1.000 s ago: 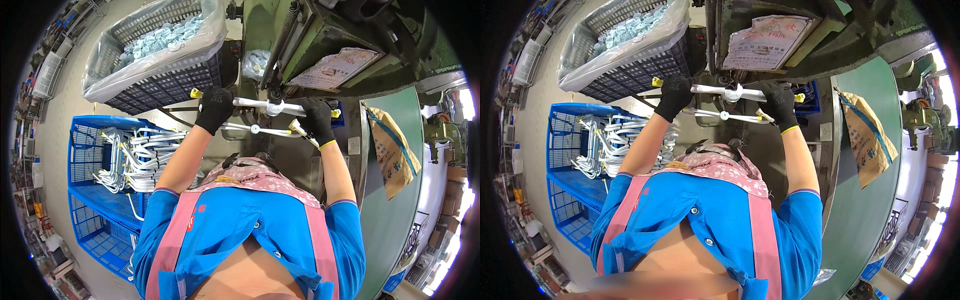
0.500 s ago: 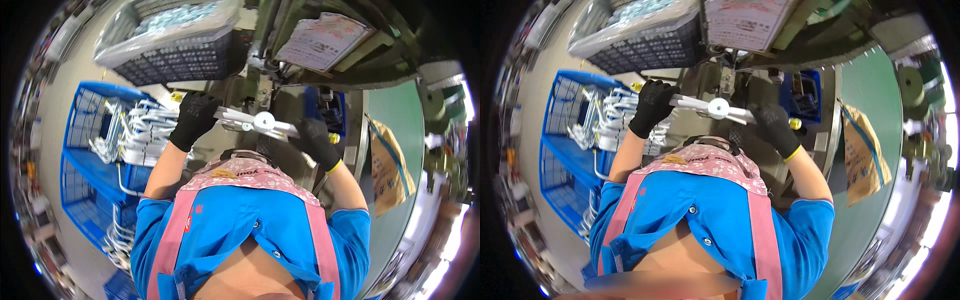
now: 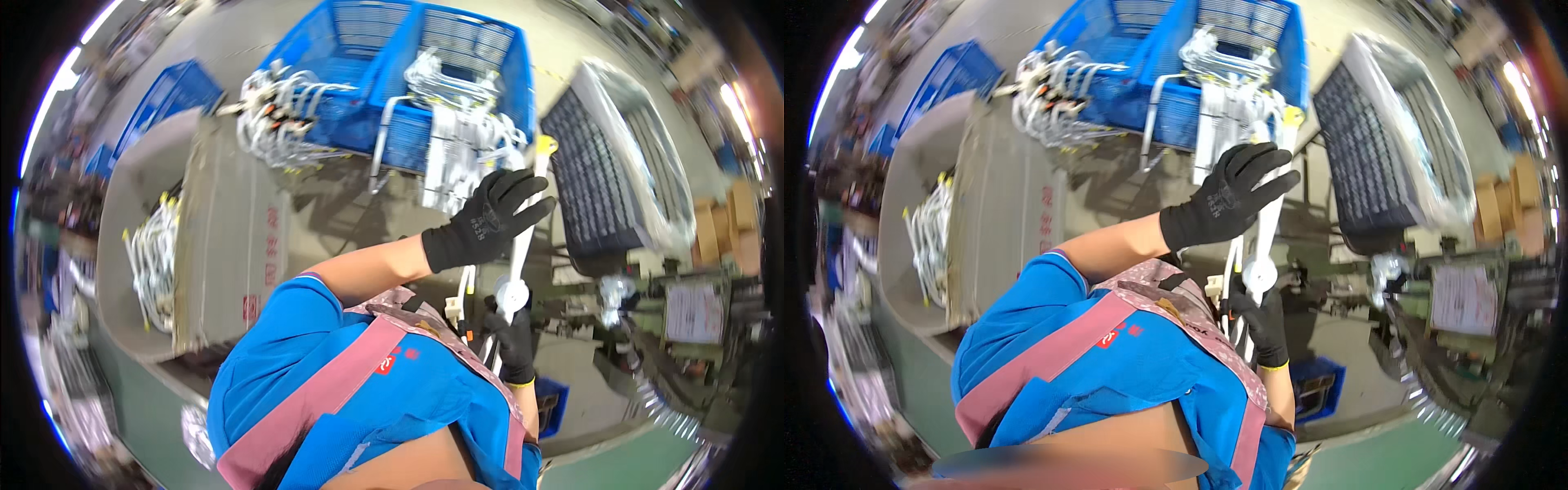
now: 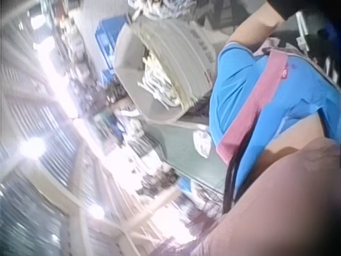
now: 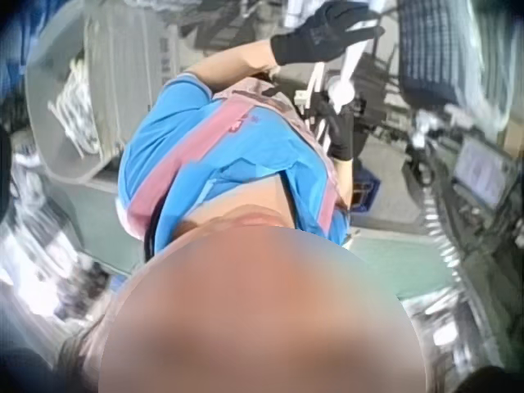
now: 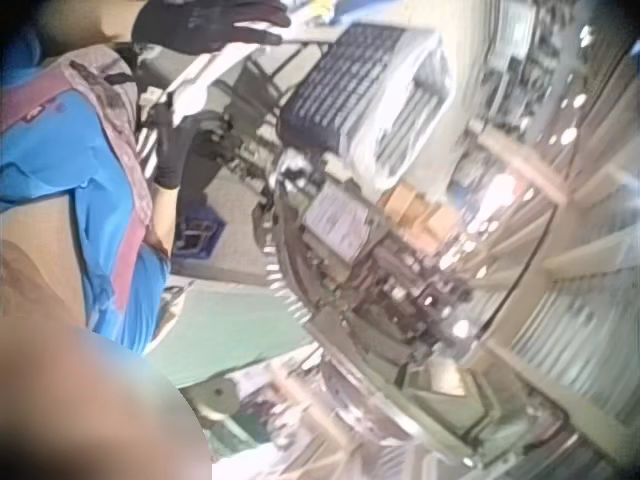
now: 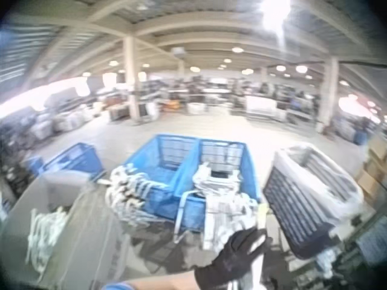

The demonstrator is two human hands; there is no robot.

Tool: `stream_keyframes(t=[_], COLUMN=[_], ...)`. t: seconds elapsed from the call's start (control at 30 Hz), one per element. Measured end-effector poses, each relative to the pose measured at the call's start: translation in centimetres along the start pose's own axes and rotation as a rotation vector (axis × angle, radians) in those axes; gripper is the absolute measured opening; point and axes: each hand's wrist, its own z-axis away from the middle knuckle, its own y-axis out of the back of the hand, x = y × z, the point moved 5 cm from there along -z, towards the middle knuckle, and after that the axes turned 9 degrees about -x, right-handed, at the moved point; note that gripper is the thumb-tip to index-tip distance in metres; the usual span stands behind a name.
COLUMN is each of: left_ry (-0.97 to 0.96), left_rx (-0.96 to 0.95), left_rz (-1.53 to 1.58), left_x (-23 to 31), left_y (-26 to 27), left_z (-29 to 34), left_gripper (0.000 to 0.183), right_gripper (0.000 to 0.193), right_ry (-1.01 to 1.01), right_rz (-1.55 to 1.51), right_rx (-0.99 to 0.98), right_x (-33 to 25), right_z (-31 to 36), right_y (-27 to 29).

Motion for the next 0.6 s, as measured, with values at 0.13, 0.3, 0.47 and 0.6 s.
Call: stream_keyframes(t=[0.13, 0.3, 0.47, 0.6], left_ry=[0.29, 0.527, 0.885, 0.71], left_rx=[-0.062, -0.192, 0.062, 0.101], left_rz=[0.483, 0.887, 0.249, 0.248], left_x=[1.5, 3.0, -4.4, -8.1], left_y=[3.1, 5.8, 15.9, 28.0], left_z=[8.3, 16.5, 21.7, 26.0], left_gripper=[0.08, 0.105, 0.06, 0.025], right_gripper=[0.025, 0.036, 0.083, 0.082], right_ry=[0.289, 0.609, 0.914, 0.962], right_rz=[0.122, 0.222, 0.661, 0.76], right_rx=[0.025, 0.094, -0.246, -0.162], right_x=[-3.0, -5.6, -7.7, -10.6], right_z=[-4.5, -10.2, -13.2, -17.8], right_y=[-2.0, -8.9, -21.0, -24.8])
